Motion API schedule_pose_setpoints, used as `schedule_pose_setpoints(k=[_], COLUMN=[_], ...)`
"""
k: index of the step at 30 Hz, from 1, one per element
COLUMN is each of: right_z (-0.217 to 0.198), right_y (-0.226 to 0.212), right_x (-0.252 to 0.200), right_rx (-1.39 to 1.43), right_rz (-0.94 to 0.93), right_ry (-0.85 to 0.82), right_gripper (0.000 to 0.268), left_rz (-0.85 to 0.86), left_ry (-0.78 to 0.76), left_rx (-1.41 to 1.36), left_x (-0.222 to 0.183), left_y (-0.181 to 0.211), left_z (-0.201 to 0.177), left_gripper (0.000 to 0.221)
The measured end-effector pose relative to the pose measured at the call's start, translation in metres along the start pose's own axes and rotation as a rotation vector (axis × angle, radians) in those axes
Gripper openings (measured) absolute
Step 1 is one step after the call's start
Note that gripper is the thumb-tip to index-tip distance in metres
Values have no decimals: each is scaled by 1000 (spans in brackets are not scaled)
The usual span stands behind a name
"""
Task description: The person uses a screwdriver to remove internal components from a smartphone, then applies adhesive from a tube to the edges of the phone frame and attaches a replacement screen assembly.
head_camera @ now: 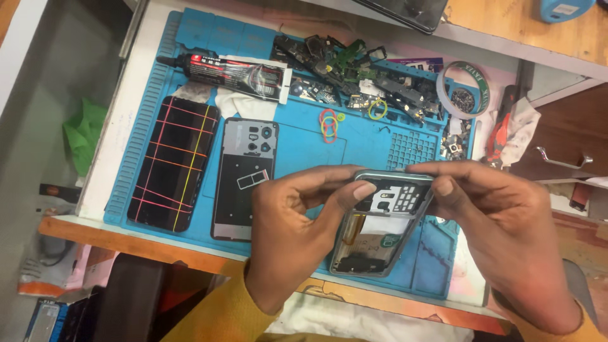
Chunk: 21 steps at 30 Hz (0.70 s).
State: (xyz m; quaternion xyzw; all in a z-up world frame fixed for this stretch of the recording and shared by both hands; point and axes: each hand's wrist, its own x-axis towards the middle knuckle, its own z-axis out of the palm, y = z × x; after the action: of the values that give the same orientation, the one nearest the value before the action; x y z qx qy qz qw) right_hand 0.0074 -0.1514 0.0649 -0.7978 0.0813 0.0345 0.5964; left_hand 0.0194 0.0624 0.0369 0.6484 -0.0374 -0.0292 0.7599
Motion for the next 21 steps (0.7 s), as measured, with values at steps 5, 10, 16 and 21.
schedule_pose_setpoints(k=[5,10,16,21], right_z=[6,8,15,9], right_y=[-1,2,-11,-23], right_x=[-9,-19,-32,-40], right_rx=[-118,-184,-309,-504], right_rz=[-62,-166,-294,-529], right_ry=[112,149,237,154], right_gripper=[22,18,16,15], left_rz=[59,144,341,575], left_ry=[12,16,-68,36], left_rx=[75,116,196,220], left_x=[-8,-13,-17,-24], left_y=[7,10,19,25], left_z=[1,1,-6,-1], left_gripper=[24,22,15,24])
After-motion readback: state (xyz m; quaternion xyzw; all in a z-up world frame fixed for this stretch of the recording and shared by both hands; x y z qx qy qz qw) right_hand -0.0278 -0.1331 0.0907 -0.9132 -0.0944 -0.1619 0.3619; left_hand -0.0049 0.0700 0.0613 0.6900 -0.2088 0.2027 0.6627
